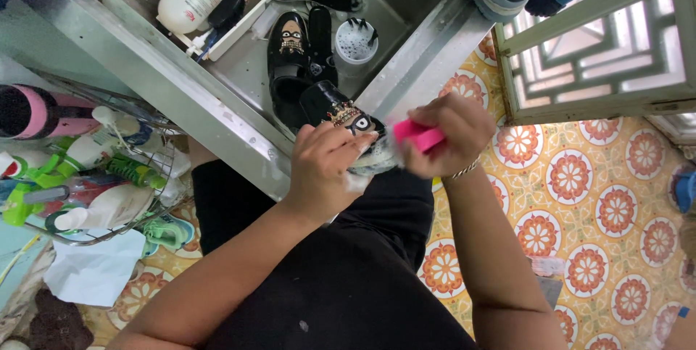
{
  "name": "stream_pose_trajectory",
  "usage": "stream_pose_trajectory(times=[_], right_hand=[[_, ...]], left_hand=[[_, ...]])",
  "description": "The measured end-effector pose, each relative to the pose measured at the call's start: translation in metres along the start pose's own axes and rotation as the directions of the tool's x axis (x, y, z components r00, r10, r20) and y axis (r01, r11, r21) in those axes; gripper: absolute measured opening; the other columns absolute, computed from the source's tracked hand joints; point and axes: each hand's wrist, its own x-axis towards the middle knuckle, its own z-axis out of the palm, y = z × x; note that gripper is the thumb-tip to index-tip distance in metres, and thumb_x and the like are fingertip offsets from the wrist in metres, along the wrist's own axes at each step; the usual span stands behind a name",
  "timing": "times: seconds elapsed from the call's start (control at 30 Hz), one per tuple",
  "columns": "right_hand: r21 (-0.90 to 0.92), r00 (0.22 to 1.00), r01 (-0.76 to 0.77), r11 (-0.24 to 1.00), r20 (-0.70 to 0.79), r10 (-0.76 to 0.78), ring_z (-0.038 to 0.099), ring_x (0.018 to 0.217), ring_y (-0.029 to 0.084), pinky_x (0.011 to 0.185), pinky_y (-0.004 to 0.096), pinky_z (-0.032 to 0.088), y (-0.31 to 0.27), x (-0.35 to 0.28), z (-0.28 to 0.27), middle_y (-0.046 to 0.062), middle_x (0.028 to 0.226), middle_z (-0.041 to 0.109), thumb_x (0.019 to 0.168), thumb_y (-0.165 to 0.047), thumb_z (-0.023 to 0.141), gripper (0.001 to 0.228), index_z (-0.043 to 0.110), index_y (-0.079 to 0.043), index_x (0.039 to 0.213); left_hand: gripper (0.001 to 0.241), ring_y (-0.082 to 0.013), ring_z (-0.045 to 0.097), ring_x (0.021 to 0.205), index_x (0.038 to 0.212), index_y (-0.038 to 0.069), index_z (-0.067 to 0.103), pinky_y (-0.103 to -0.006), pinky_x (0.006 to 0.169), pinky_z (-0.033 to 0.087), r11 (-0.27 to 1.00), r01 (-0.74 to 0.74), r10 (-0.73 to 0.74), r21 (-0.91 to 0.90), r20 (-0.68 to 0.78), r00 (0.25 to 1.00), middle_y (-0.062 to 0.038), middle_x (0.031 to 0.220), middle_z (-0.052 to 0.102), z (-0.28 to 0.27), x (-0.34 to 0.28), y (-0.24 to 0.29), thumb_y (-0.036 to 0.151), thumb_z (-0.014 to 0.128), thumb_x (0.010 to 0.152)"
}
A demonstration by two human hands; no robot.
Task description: The person scrubs a black shoe with a cartoon face design using a pink brush and soap in a sink. They rinse the shoe under running water, then repeat the scrubbing and rinsing process for the second shoe. Finally, they rinse the insoles of the shoes.
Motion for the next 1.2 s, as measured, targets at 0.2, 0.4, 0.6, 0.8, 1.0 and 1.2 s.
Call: stream_pose_trajectory(times=[0.2, 0.4, 0.6, 0.8, 1.0, 1.2], right_hand=[[0.004, 0.996, 0.085, 0.996, 0.017, -0.085, 0.068, 0.066, 0.023, 0.059, 0.034, 0.053, -0.030, 0.024, 0.003, 0.009, 0.074, 0.066, 0.072, -0.028, 0.077, 0.023, 0.069, -0.007, 0.079], [-0.026, 1.000, -0.008, 1.000, -0.005, 0.008, 0.065, 0.062, 0.021, 0.056, 0.033, 0.050, -0.013, 0.012, 0.005, 0.008, 0.071, 0.064, 0.074, -0.026, 0.078, 0.021, 0.069, -0.007, 0.077], [-0.012, 0.996, 0.086, 0.996, 0.003, -0.086, 0.065, 0.061, 0.021, 0.056, 0.032, 0.050, -0.006, 0.016, 0.005, 0.007, 0.070, 0.062, 0.072, -0.029, 0.077, 0.024, 0.069, -0.007, 0.078], [0.029, 0.989, 0.139, 0.990, 0.056, -0.140, 0.064, 0.060, 0.022, 0.055, 0.034, 0.050, -0.039, 0.034, 0.008, 0.006, 0.070, 0.062, 0.073, -0.029, 0.080, 0.025, 0.069, -0.007, 0.078], [0.037, 0.999, -0.015, 0.999, 0.038, 0.014, 0.065, 0.063, 0.020, 0.056, 0.033, 0.050, -0.004, 0.015, 0.003, 0.007, 0.072, 0.063, 0.073, -0.026, 0.078, 0.022, 0.071, -0.007, 0.082], [0.057, 0.988, 0.151, 0.987, 0.032, -0.153, 0.067, 0.064, 0.023, 0.059, 0.036, 0.054, -0.023, 0.023, 0.012, 0.007, 0.073, 0.064, 0.074, -0.030, 0.077, 0.025, 0.070, -0.006, 0.081]], left_hand=[[0.038, -0.0181, 0.059, 0.088, 0.108, 0.011, 0.077, -0.0376, 0.079, 0.039, 1.000, 0.026, -0.026, 0.006, 0.013, 1.000, 0.003, 0.086, 0.060, 0.004, -0.002, -0.002, 0.019, 0.087, 0.072], [0.041, -0.0188, 0.060, 0.089, 0.109, 0.012, 0.077, -0.0376, 0.079, 0.039, 0.999, 0.031, -0.031, -0.022, -0.005, 1.000, 0.003, 0.088, 0.062, 0.002, 0.004, 0.000, 0.020, 0.087, 0.071], [0.044, -0.0194, 0.060, 0.090, 0.109, 0.011, 0.077, -0.0380, 0.081, 0.040, 0.999, 0.032, -0.032, -0.013, 0.009, 0.999, 0.002, 0.091, 0.063, -0.002, 0.003, -0.004, 0.022, 0.086, 0.067], [0.035, -0.0185, 0.060, 0.088, 0.107, 0.011, 0.078, -0.0376, 0.080, 0.039, 0.999, 0.044, -0.044, 0.019, -0.007, 0.999, 0.002, 0.085, 0.060, 0.009, -0.002, -0.007, 0.021, 0.090, 0.075], [0.042, -0.0161, 0.058, 0.084, 0.106, 0.009, 0.078, -0.0375, 0.077, 0.038, 0.998, 0.058, -0.058, -0.002, 0.040, 0.998, 0.003, 0.086, 0.064, -0.001, -0.001, -0.008, 0.024, 0.087, 0.068], [0.038, -0.0170, 0.061, 0.088, 0.105, 0.009, 0.079, -0.0377, 0.079, 0.039, 0.998, 0.050, -0.053, 0.050, 0.050, 0.997, 0.002, 0.086, 0.064, 0.006, -0.009, -0.014, 0.024, 0.087, 0.072]])
